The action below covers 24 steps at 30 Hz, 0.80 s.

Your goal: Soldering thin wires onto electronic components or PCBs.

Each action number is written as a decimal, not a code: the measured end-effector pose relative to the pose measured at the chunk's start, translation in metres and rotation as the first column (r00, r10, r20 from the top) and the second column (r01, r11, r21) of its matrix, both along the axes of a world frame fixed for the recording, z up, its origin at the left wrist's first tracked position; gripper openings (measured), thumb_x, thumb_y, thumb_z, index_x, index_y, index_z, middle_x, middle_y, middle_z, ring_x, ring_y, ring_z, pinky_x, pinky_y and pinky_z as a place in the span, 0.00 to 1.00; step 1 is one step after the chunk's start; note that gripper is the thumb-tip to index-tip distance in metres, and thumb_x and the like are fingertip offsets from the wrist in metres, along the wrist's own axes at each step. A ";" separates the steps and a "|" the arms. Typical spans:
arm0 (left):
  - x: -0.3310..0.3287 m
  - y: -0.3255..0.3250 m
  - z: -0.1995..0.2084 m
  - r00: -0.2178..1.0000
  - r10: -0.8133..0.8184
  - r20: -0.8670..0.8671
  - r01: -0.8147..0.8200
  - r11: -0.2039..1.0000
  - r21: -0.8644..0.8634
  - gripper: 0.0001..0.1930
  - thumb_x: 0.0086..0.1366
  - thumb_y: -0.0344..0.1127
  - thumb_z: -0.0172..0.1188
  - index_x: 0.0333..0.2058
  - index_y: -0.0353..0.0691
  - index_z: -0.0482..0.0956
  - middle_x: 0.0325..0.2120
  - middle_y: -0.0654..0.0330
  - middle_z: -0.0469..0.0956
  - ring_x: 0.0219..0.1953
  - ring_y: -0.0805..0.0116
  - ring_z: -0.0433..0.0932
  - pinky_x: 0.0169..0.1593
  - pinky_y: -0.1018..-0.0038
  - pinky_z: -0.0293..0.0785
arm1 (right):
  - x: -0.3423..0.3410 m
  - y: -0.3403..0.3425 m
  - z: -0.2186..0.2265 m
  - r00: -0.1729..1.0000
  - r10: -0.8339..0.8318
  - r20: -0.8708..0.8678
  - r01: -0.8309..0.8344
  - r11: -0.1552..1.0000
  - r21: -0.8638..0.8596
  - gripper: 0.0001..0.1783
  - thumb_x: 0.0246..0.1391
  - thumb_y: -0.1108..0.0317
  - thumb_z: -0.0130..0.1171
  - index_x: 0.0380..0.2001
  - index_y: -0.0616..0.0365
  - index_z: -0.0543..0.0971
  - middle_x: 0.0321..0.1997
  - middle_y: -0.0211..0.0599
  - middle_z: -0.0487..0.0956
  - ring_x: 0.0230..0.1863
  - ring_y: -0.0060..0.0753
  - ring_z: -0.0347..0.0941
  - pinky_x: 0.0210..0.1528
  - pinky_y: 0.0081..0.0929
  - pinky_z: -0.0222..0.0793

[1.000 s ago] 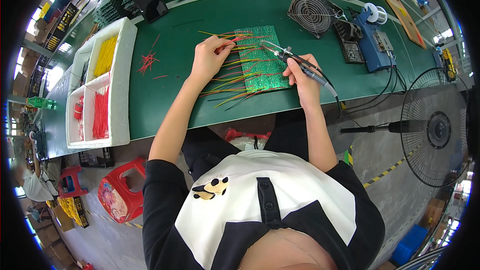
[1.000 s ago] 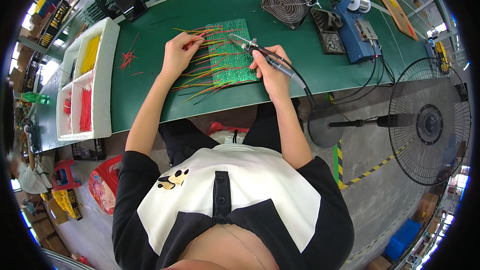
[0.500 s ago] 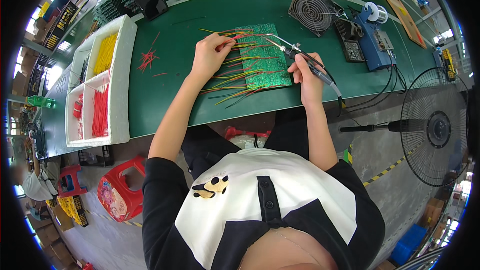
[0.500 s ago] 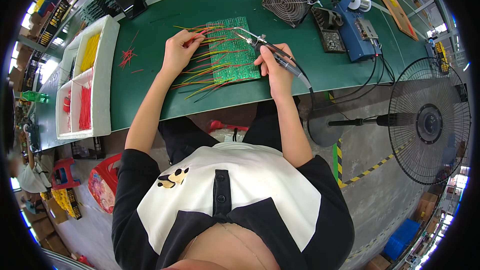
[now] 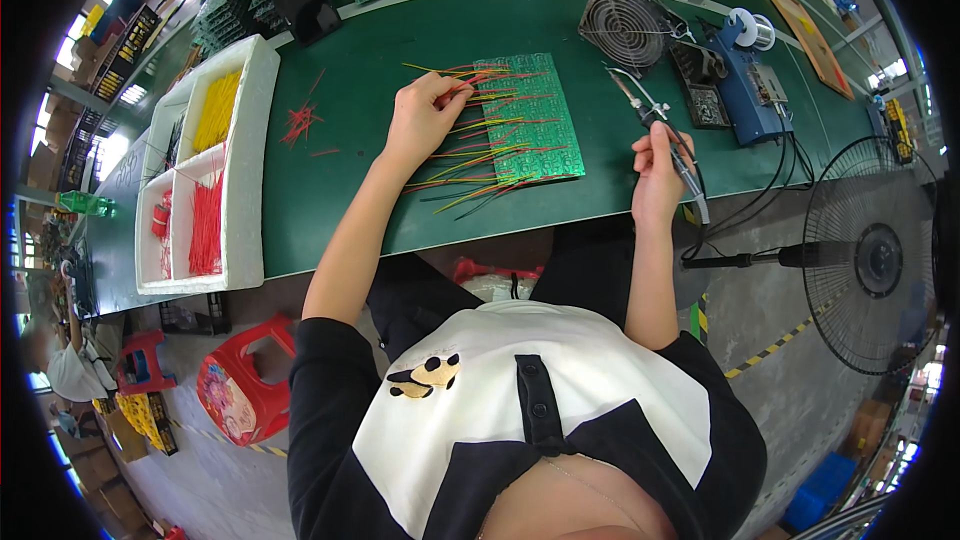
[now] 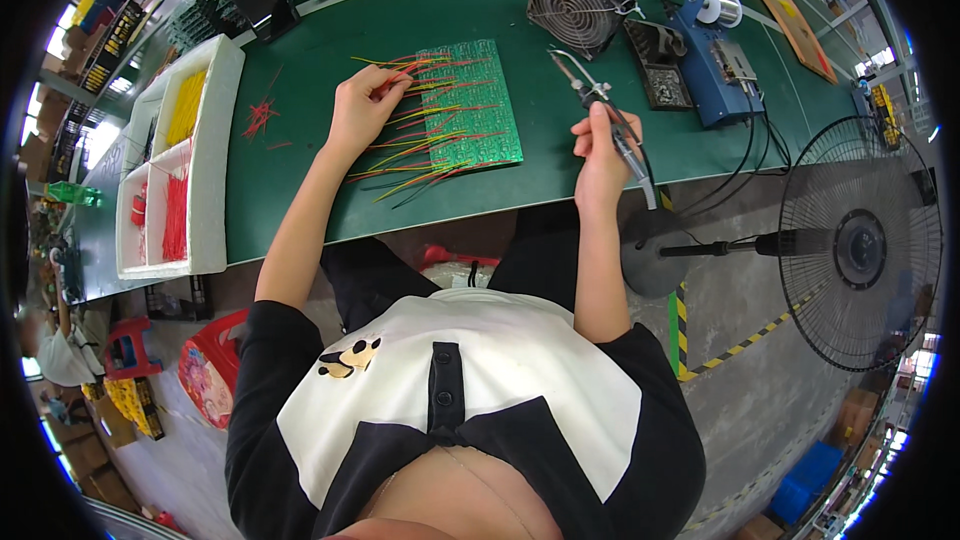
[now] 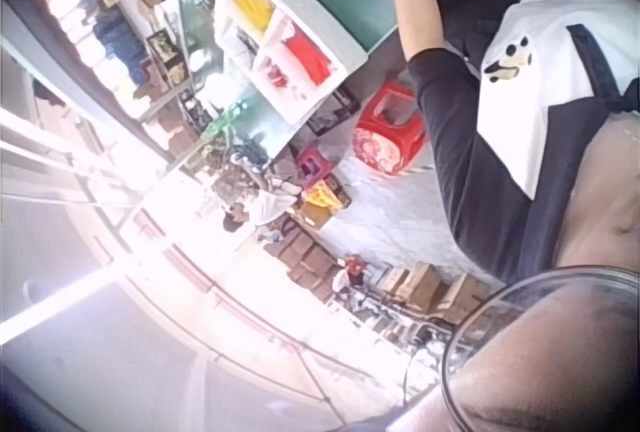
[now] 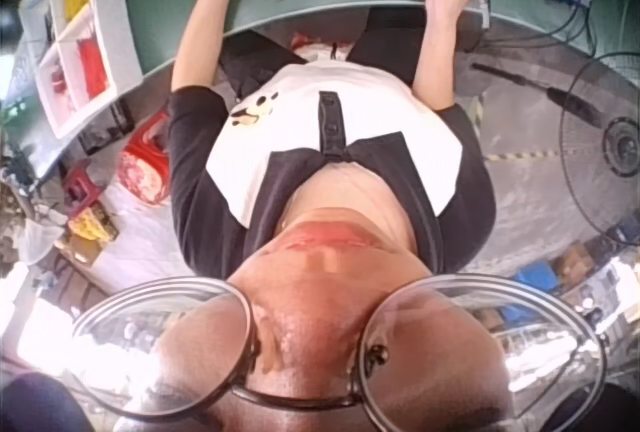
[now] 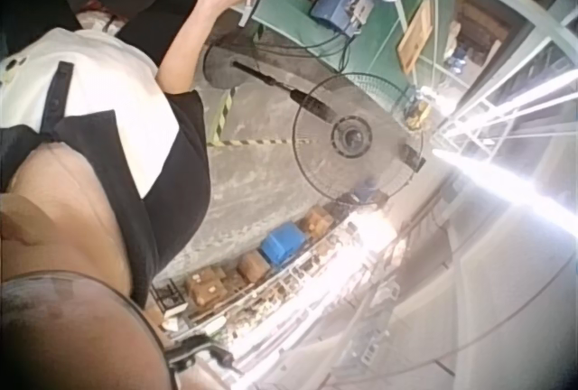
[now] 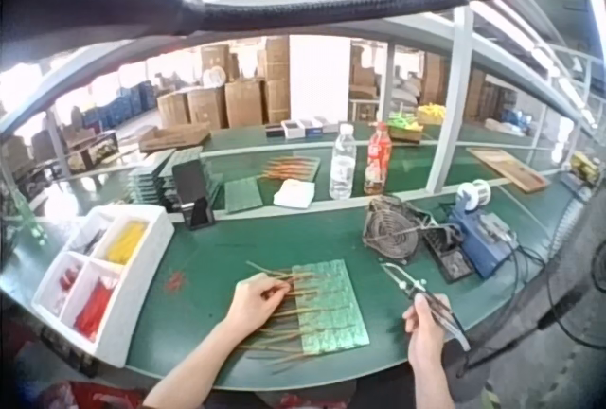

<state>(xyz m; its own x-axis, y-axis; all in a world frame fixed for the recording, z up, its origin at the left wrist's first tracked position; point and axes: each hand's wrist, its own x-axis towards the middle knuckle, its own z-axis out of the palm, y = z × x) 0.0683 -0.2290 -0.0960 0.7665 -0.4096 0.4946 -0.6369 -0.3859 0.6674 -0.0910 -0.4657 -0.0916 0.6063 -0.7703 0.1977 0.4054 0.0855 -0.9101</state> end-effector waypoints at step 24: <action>-0.010 0.021 0.025 0.973 0.212 -0.089 -0.228 0.942 -0.247 0.10 0.66 0.37 0.50 0.35 0.35 0.69 0.21 0.64 0.67 0.17 0.81 0.61 0.23 0.81 0.59 | -0.001 -0.009 -0.005 1.000 -0.030 -0.002 0.030 1.000 0.010 0.10 0.55 0.67 0.57 0.30 0.59 0.67 0.19 0.34 0.73 0.15 0.17 0.64 0.19 0.13 0.58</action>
<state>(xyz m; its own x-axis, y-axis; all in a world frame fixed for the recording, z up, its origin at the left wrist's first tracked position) 0.0582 -0.2080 -0.0711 0.8549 -0.0940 0.5102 -0.5108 -0.3242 0.7962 -0.0924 -0.4751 -0.0964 0.5835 -0.7899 0.1888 0.4064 0.0827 -0.9099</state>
